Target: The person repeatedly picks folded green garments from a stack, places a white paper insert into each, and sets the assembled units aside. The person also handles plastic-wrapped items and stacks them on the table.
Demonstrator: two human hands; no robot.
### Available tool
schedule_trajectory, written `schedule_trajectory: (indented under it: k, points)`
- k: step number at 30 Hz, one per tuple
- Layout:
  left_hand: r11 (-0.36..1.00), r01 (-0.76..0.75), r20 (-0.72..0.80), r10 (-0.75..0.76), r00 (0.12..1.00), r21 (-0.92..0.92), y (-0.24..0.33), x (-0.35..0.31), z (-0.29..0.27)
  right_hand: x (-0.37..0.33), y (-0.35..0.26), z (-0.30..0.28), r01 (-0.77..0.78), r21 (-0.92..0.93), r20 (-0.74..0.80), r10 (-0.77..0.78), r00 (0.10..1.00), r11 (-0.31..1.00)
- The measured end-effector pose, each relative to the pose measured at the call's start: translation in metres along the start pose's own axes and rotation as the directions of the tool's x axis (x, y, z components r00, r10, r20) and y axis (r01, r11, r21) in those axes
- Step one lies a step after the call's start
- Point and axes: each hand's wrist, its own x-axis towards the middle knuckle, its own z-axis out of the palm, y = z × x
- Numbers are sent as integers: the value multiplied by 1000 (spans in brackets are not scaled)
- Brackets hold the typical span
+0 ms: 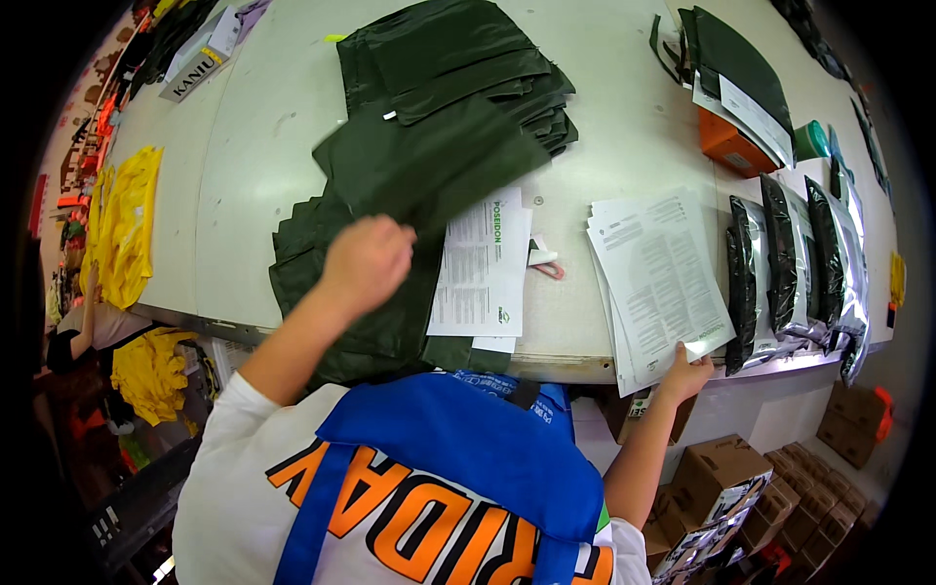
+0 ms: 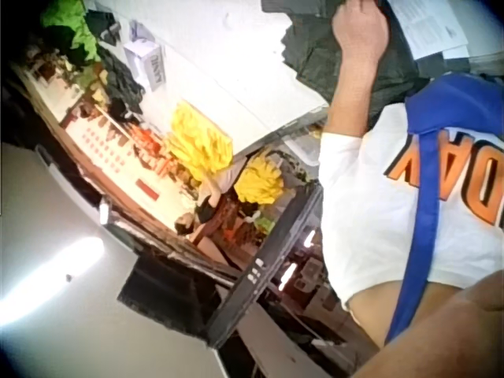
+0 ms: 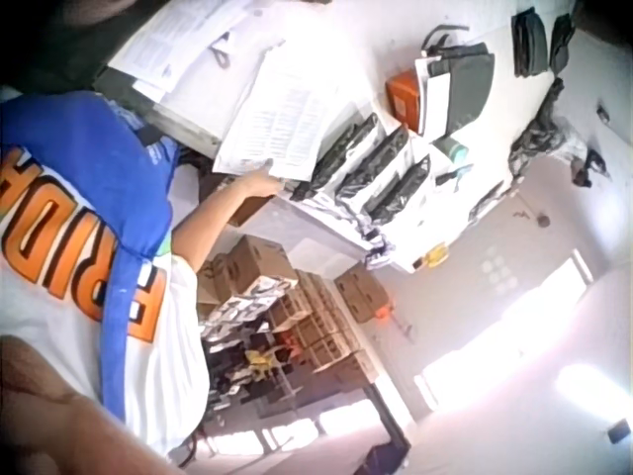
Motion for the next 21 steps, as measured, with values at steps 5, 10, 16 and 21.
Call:
schedule_trajectory:
  k: [5, 10, 16, 21]
  points:
    - [810, 372, 507, -109, 855, -453, 57, -61, 14, -4, -38, -21, 44, -154, 5, -43, 999, 987]
    - [935, 272, 109, -253, 961, -228, 50, -41, 46, 3, -31, -34, 436, -355, -7, -469, 883, 827]
    - [882, 382, 68, -378, 923, -275, 27, -44, 85, -10, -86, -64, 81, 513, 62, -131, 989, 854]
    - [765, 412, 3, -473, 881, -495, 32, -29, 48, -44, -110, -59, -94, 529, 521, -236, 820, 843]
